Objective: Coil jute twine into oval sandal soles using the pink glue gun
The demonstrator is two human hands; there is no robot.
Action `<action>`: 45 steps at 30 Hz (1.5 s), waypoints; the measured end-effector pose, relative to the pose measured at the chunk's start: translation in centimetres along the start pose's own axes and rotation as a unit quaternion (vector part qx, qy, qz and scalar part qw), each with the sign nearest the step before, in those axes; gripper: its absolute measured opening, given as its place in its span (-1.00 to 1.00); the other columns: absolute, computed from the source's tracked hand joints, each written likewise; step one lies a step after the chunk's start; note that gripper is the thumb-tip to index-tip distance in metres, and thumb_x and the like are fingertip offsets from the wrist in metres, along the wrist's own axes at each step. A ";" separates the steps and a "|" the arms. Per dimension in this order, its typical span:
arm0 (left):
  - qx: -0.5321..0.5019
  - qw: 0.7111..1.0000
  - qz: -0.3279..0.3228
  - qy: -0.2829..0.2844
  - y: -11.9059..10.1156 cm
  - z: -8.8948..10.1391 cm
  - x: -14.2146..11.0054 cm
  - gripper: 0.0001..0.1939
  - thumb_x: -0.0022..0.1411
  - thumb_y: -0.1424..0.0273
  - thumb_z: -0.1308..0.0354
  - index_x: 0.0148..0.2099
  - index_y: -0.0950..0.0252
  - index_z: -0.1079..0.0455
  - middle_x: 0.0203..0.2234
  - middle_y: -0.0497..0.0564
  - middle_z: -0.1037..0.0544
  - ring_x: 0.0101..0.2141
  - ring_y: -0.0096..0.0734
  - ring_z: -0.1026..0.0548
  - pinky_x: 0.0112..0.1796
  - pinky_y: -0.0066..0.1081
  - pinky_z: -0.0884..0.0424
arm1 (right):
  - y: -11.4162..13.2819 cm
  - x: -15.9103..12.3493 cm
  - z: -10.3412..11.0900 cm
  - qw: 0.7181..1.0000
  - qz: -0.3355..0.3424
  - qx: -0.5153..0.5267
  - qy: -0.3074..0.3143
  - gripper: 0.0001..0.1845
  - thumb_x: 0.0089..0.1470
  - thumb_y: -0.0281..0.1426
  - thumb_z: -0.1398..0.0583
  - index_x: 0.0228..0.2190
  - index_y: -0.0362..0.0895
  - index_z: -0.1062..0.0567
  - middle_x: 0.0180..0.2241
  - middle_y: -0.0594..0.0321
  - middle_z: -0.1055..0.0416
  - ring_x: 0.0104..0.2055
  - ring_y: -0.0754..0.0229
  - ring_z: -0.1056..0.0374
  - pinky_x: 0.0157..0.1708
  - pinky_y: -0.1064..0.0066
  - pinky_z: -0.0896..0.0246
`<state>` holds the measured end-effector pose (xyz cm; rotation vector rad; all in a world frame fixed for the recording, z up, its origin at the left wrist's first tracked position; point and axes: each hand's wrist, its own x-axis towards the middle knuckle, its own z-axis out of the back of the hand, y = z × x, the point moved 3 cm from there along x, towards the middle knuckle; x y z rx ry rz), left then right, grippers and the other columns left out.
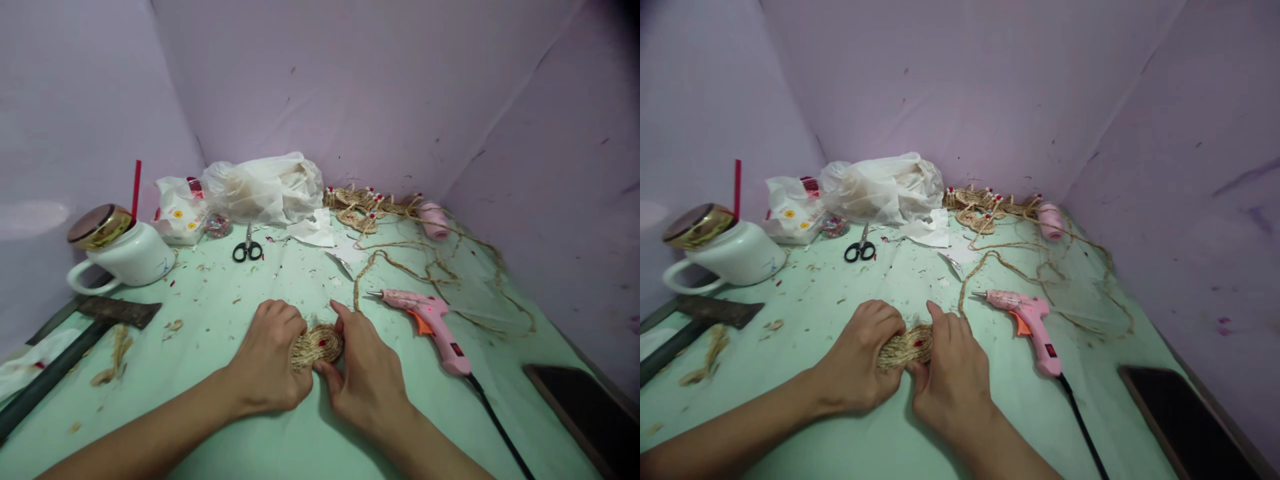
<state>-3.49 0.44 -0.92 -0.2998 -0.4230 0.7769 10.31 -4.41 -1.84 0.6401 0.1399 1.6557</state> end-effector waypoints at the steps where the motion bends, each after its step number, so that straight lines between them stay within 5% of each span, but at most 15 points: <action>1: -0.001 1.000 0.001 0.000 0.0 0.0 0.0 -0.83 -0.19 0.43 -0.09 -0.42 0.29 -0.23 -0.47 0.02 -0.31 -0.35 -0.24 -0.24 -0.22 -0.17 -0.22 | 0.0 0.0 0.0 1.000 0.001 0.002 0.001 -0.31 -0.08 -0.39 -0.16 0.10 -0.22 -0.11 -0.24 0.05 -0.35 -0.23 -0.05 -0.29 -0.36 0.16 -0.26; 45: -0.012 1.000 0.013 0.012 0.2 0.0 0.1 -0.80 -0.21 0.44 -0.08 -0.41 0.26 -0.20 -0.46 0.01 -0.30 -0.34 -0.23 -0.24 -0.22 -0.17 -0.22 | 0.0 0.0 0.1 0.999 0.024 0.034 0.011 -0.39 -0.03 -0.43 -0.15 0.07 -0.25 -0.15 -0.19 0.00 -0.37 -0.19 -0.07 -0.24 -0.32 0.09 -0.28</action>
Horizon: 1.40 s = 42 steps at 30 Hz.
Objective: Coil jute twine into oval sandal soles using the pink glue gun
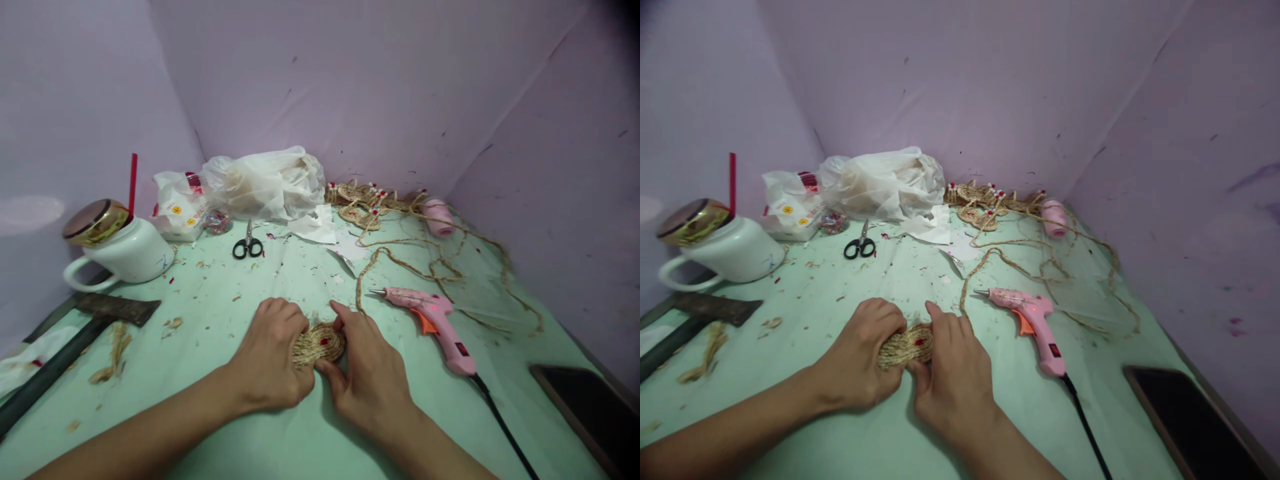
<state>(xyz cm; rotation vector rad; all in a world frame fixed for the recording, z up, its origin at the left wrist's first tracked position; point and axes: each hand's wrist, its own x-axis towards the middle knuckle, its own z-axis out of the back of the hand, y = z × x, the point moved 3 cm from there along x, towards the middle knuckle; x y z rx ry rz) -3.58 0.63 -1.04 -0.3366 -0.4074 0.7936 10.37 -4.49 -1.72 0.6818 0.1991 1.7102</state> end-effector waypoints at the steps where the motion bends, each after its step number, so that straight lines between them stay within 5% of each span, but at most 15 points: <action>1: -0.001 1.000 0.000 0.001 0.0 0.0 0.0 -0.80 -0.21 0.45 -0.08 -0.41 0.26 -0.21 -0.46 0.01 -0.30 -0.34 -0.23 -0.24 -0.22 -0.16 -0.23 | 0.1 0.0 0.0 1.000 0.006 0.001 0.003 -0.39 -0.03 -0.44 -0.15 0.07 -0.24 -0.15 -0.15 -0.01 -0.36 -0.17 -0.07 -0.23 -0.29 0.09 -0.28; 8: -0.008 1.000 0.010 0.013 -0.2 0.2 0.0 -0.80 -0.19 0.46 -0.09 -0.39 0.25 -0.26 -0.44 0.01 -0.34 -0.33 -0.21 -0.28 -0.20 -0.15 -0.24 | 1.2 0.7 0.0 0.994 0.091 0.007 0.061 -0.10 -0.16 -0.68 -0.09 0.21 -0.15 0.08 0.02 0.12 -0.35 -0.01 -0.04 -0.12 -0.04 0.04 -0.10; 14: -0.009 1.000 0.024 0.016 -0.3 0.8 -0.4 -0.77 -0.14 0.44 -0.12 -0.32 0.28 -0.33 -0.39 0.04 -0.38 -0.27 -0.17 -0.30 -0.14 -0.11 -0.22 | 1.1 1.5 0.1 0.990 0.054 0.032 0.126 -0.08 -0.18 -0.64 -0.11 0.22 -0.25 0.10 -0.08 0.07 -0.41 -0.09 -0.01 -0.21 -0.06 0.07 -0.11; 18: -0.006 0.999 0.022 0.042 -0.3 1.0 -0.6 -0.76 -0.13 0.43 -0.12 -0.30 0.27 -0.35 -0.36 0.04 -0.39 -0.25 -0.16 -0.30 -0.09 -0.09 -0.19 | 1.1 1.6 0.4 0.989 0.070 0.045 0.122 -0.13 -0.14 -0.62 -0.11 0.20 -0.24 0.08 -0.09 0.10 -0.41 -0.11 0.01 -0.20 -0.07 0.07 -0.10; 42: -0.008 0.999 -0.032 -0.024 -0.3 0.2 0.0 -0.83 -0.24 0.45 -0.08 -0.45 0.29 -0.27 -0.51 0.00 -0.32 -0.38 -0.27 -0.27 -0.20 -0.18 -0.24 | 1.0 1.8 0.0 0.993 0.032 0.039 0.104 -0.15 -0.22 -0.62 -0.14 0.17 -0.29 -0.06 -0.19 0.03 -0.40 -0.18 -0.01 -0.19 -0.13 0.07 -0.13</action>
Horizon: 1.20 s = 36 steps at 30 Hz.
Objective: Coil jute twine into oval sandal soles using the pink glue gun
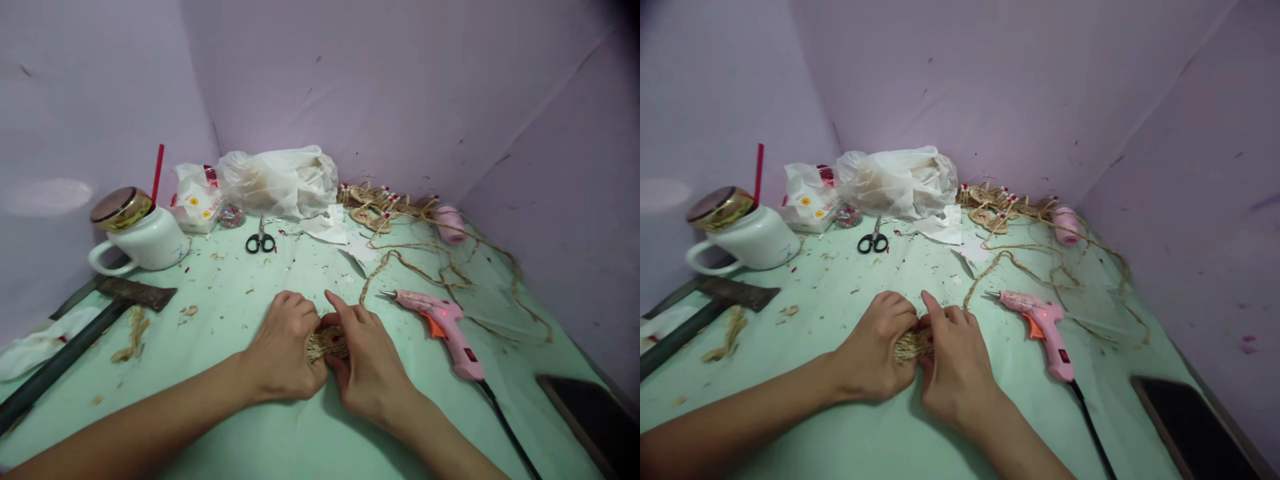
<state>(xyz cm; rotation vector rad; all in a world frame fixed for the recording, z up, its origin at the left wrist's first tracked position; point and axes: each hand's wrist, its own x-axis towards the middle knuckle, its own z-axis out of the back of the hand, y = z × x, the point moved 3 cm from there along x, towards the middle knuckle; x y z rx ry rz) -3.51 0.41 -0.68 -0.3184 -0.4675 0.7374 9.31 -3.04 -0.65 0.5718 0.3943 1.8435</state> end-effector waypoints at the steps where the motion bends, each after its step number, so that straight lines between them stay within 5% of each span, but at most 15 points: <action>1: 0.000 1.000 0.001 0.000 0.0 0.0 0.1 -0.83 -0.24 0.45 -0.08 -0.45 0.29 -0.28 -0.51 0.00 -0.32 -0.38 -0.27 -0.27 -0.20 -0.18 -0.24 | 0.0 0.0 0.0 1.000 0.003 0.000 0.000 -0.14 -0.23 -0.62 -0.14 0.17 -0.29 -0.06 -0.19 0.03 -0.40 -0.18 -0.01 -0.19 -0.13 0.07 -0.13; 8: 0.000 1.000 0.006 0.002 -0.1 0.1 0.2 -0.83 -0.25 0.46 -0.07 -0.45 0.28 -0.27 -0.52 0.00 -0.33 -0.38 -0.26 -0.28 -0.20 -0.18 -0.25 | 0.0 -0.3 -0.1 1.000 0.009 -0.003 -0.005 -0.15 -0.21 -0.62 -0.13 0.17 -0.29 -0.03 -0.17 0.00 -0.37 -0.16 -0.02 -0.20 -0.10 0.03 -0.14; 14: 0.032 0.999 0.013 0.003 -0.2 0.2 -0.3 -0.83 -0.21 0.43 -0.07 -0.43 0.30 -0.29 -0.47 0.04 -0.35 -0.34 -0.22 -0.29 -0.15 -0.12 -0.24 | -1.0 -1.0 1.6 0.996 0.084 0.007 -0.033 -0.15 -0.04 -0.51 -0.17 0.22 -0.20 0.10 0.06 -0.05 -0.21 0.07 -0.06 -0.12 0.07 -0.04 -0.01; 17: 0.038 0.999 0.011 0.008 -0.3 0.3 -0.4 -0.81 -0.20 0.43 -0.08 -0.41 0.31 -0.31 -0.45 0.05 -0.36 -0.33 -0.21 -0.29 -0.12 -0.10 -0.22 | -2.2 -1.3 3.4 0.988 0.063 0.023 -0.140 -0.26 0.05 -0.44 -0.17 0.21 -0.14 0.02 0.06 -0.01 -0.23 0.06 0.00 -0.17 0.05 0.06 -0.10; 20: 0.052 0.998 0.010 0.023 -0.4 0.5 -0.2 -0.81 -0.14 0.41 -0.09 -0.36 0.32 -0.34 -0.43 0.06 -0.37 -0.31 -0.19 -0.30 -0.08 -0.06 -0.19 | -3.1 -1.7 4.8 0.962 -0.013 0.017 -0.273 -0.46 0.07 -0.48 -0.15 0.10 -0.13 -0.20 -0.14 0.09 -0.35 -0.12 0.08 -0.30 -0.09 0.15 -0.22; 23: 0.060 0.997 0.011 0.040 -0.5 0.7 -0.1 -0.81 -0.10 0.38 -0.09 -0.35 0.31 -0.35 -0.42 0.06 -0.37 -0.30 -0.18 -0.29 -0.06 -0.04 -0.17 | -3.0 -1.7 5.0 0.945 -0.045 0.024 -0.322 -0.59 0.05 -0.49 -0.16 -0.02 -0.14 -0.33 -0.31 0.20 -0.35 -0.25 0.13 -0.32 -0.19 0.20 -0.25; 29: 0.047 0.997 0.021 0.050 0.0 0.6 0.0 -0.81 -0.16 0.43 -0.09 -0.37 0.28 -0.31 -0.43 0.03 -0.36 -0.31 -0.20 -0.28 -0.14 -0.11 -0.22 | -2.0 -1.4 4.7 0.944 -0.004 0.029 -0.327 -0.80 0.05 -0.51 -0.16 -0.22 -0.15 -0.43 -0.44 0.28 -0.34 -0.34 0.20 -0.31 -0.26 0.30 -0.23; 36: 0.045 0.998 0.018 0.049 -0.2 0.6 -0.1 -0.82 -0.17 0.43 -0.08 -0.38 0.27 -0.28 -0.44 0.03 -0.35 -0.32 -0.20 -0.27 -0.16 -0.11 -0.22 | -3.3 -1.1 3.8 0.962 -0.051 0.029 -0.266 -0.86 0.03 -0.49 -0.15 -0.32 -0.15 -0.48 -0.41 0.22 -0.46 -0.36 0.18 -0.37 -0.33 0.30 -0.29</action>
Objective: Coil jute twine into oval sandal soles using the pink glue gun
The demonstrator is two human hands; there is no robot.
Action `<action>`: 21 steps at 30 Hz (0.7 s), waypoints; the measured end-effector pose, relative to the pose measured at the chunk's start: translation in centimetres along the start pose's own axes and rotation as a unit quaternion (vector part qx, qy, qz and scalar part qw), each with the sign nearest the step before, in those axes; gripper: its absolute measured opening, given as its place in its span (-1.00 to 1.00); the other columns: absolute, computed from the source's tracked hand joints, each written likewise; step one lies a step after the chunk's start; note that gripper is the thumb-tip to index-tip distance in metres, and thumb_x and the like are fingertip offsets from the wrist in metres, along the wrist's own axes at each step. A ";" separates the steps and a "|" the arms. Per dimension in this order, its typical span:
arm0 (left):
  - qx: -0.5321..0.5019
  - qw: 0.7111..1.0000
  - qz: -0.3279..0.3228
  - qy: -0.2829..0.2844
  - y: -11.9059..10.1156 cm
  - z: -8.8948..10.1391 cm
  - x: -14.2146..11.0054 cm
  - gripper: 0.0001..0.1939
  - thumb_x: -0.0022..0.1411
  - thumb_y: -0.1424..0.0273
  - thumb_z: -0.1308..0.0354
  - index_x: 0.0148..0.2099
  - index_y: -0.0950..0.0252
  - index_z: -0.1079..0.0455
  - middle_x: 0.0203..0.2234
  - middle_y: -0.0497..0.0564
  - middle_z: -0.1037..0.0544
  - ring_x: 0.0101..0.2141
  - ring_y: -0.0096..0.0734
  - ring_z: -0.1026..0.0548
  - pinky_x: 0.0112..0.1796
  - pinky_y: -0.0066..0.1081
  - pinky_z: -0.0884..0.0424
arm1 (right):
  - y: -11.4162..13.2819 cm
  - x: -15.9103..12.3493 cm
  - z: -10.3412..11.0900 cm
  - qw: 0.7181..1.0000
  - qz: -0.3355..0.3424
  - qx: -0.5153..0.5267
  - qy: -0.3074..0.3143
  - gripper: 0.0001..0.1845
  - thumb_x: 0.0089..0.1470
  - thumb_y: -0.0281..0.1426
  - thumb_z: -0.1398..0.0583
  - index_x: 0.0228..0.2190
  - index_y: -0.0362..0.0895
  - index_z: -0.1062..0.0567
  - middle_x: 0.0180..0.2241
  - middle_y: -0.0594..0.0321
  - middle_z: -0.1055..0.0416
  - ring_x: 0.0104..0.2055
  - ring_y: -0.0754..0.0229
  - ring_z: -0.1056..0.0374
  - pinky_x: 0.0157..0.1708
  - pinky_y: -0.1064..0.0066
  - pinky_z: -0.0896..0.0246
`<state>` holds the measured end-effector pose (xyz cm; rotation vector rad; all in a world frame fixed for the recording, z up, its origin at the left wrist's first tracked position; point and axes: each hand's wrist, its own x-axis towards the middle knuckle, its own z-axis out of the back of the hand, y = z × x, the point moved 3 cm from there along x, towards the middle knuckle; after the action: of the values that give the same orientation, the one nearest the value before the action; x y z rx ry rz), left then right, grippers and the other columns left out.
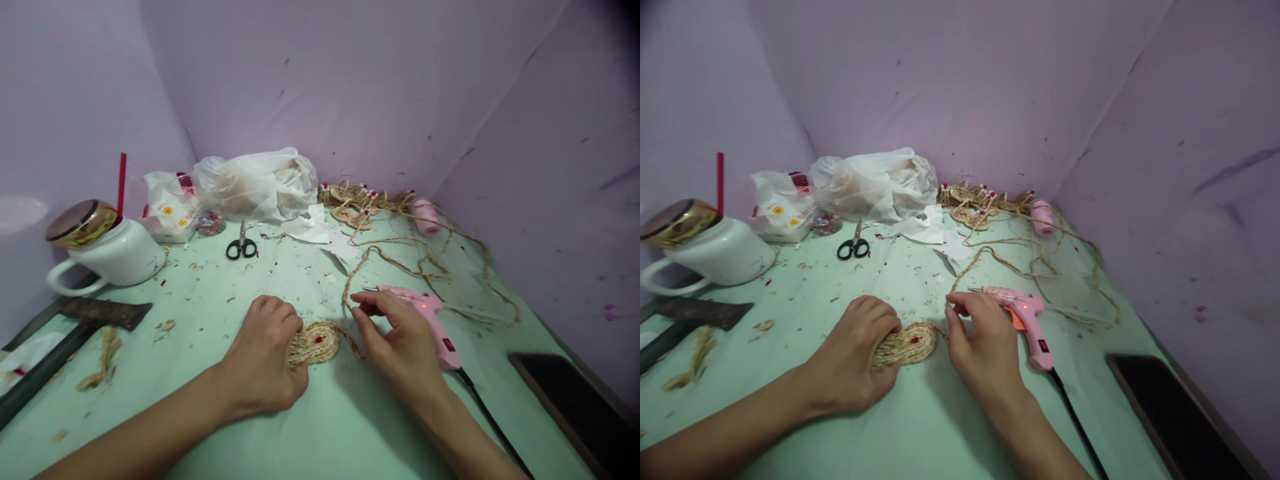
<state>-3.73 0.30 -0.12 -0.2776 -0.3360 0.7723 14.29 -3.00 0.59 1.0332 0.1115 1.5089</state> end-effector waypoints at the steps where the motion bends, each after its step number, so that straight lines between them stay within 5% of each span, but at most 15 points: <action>1: 0.001 1.000 -0.001 -0.002 -0.1 0.1 0.0 -0.81 -0.18 0.44 -0.08 -0.38 0.27 -0.28 -0.43 0.03 -0.35 -0.32 -0.19 -0.27 -0.16 -0.10 -0.22 | -0.1 0.0 -0.1 1.000 -0.006 -0.002 0.018 -0.86 0.03 -0.49 -0.15 -0.32 -0.15 -0.48 -0.40 0.22 -0.47 -0.37 0.18 -0.38 -0.35 0.31 -0.30; 7: 0.020 0.999 -0.011 -0.028 -0.4 0.2 -0.3 -0.82 -0.16 0.42 -0.09 -0.39 0.30 -0.29 -0.45 0.05 -0.37 -0.33 -0.19 -0.29 -0.16 -0.07 -0.24 | 0.0 -0.1 0.1 0.996 -0.017 -0.024 0.088 -0.83 0.03 -0.49 -0.12 -0.36 -0.12 -0.51 -0.40 0.21 -0.52 -0.37 0.13 -0.42 -0.38 0.28 -0.31; 14: 0.097 0.983 0.017 -0.155 0.6 1.4 -0.2 -0.82 -0.07 0.38 -0.12 -0.36 0.35 -0.34 -0.42 0.12 -0.43 -0.32 -0.13 -0.33 -0.15 -0.01 -0.24 | -0.4 0.4 1.1 0.998 -0.046 -0.031 0.005 -0.79 0.08 -0.38 -0.10 -0.27 -0.16 -0.48 -0.34 0.14 -0.51 -0.32 0.13 -0.42 -0.29 0.24 -0.33; 18: 0.112 0.974 0.030 -0.193 1.5 1.8 -0.4 -0.81 -0.07 0.39 -0.13 -0.33 0.35 -0.32 -0.43 0.11 -0.43 -0.34 -0.16 -0.36 -0.15 -0.01 -0.26 | -2.2 1.0 3.8 0.992 -0.092 -0.086 0.003 -0.72 0.04 -0.27 -0.14 -0.24 -0.15 -0.50 -0.27 0.07 -0.52 -0.28 -0.01 -0.44 -0.30 0.13 -0.31; 21: 0.103 0.966 0.010 -0.239 1.6 2.4 -0.8 -0.78 -0.05 0.40 -0.14 -0.28 0.35 -0.29 -0.39 0.12 -0.44 -0.31 -0.17 -0.38 -0.08 0.02 -0.23 | -4.3 0.7 7.0 0.946 -0.181 -0.266 0.045 -0.60 -0.01 -0.09 -0.13 -0.26 -0.10 -0.52 -0.28 0.02 -0.53 -0.30 -0.18 -0.44 -0.47 0.12 -0.26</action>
<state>-6.18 1.12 1.34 0.1072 -0.7036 0.8829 22.12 -4.68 2.58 0.4756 -0.0427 1.1551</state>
